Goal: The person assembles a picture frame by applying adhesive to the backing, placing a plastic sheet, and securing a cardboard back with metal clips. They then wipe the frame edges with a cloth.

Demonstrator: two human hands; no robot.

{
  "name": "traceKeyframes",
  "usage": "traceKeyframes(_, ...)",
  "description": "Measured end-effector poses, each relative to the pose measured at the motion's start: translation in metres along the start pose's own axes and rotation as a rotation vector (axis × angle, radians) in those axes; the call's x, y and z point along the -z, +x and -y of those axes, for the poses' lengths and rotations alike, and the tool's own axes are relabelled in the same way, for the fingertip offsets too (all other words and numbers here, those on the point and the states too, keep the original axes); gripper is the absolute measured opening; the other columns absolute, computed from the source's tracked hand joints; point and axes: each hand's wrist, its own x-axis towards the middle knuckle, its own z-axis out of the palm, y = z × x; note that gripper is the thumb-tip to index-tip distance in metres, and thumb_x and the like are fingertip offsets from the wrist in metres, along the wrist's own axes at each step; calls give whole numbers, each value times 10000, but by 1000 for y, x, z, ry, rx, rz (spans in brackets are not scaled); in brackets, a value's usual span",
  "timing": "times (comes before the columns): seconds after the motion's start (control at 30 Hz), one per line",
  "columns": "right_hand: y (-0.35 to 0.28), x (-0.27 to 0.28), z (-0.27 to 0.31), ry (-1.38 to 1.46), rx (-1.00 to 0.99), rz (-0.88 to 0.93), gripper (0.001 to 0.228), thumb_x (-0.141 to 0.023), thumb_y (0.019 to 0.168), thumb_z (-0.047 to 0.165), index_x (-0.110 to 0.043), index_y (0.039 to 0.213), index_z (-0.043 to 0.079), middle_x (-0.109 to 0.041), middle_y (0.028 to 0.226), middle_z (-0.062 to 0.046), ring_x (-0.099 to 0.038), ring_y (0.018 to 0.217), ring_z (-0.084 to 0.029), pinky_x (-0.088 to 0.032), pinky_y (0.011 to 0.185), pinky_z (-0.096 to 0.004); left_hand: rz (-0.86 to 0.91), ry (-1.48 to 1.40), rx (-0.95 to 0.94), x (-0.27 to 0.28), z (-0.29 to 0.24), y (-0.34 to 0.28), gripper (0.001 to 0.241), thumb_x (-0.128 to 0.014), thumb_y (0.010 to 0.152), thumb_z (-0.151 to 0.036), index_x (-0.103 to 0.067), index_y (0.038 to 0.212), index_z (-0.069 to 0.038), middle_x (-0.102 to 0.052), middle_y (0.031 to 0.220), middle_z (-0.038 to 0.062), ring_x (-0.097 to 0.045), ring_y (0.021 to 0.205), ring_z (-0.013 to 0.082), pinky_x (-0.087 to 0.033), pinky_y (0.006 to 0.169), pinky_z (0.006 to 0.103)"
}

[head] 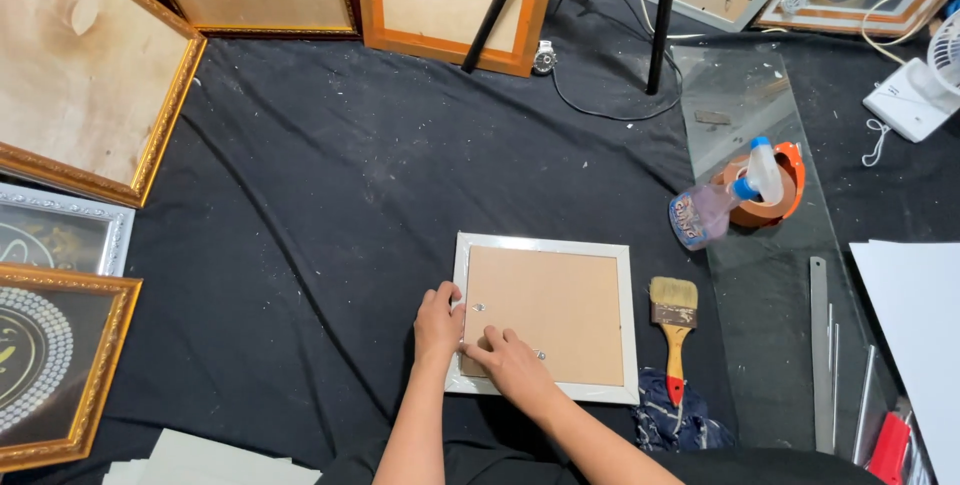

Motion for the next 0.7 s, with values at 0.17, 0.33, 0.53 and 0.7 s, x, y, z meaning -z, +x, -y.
traceKeyframes(0.17,-3,-8,-2,-43,-28,-22,716,-555,837,-103,-554,1419,316,-471,1012,-98,-443,703,-290,-490,495,-453,-1,-34,-1,0,1,-1,181,-540,966,-150,-594,1105,-253,-570,1062,52,-649,877,287,-511,774,452)
traceKeyframes(0.33,-1,-9,-7,-237,-13,-64,679,-637,876,56,-529,1447,406,-474,1214,-132,-501,905,-346,-503,636,-437,72,-120,77,19,-13,-5,263,-519,1008,-164,-556,1259,-234,-572,1103,44,-670,826,257,-620,685,380)
traceKeyframes(0.53,18,1,-10,-139,73,-257,317,-555,979,178,-577,1288,246,-498,1492,-66,-531,1238,-359,-452,804,-460,54,-74,34,7,-2,2,371,-656,927,-155,-529,1262,-251,-581,1069,39,-634,948,272,-508,826,426)
traceKeyframes(0.7,27,6,-4,-179,53,-147,466,-575,925,82,-502,1379,163,-537,1417,-91,-572,1119,-349,-503,744,-461,29,-65,30,4,1,3,364,-662,916,-181,-545,1255,-250,-616,1086,52,-649,987,270,-518,848,435)
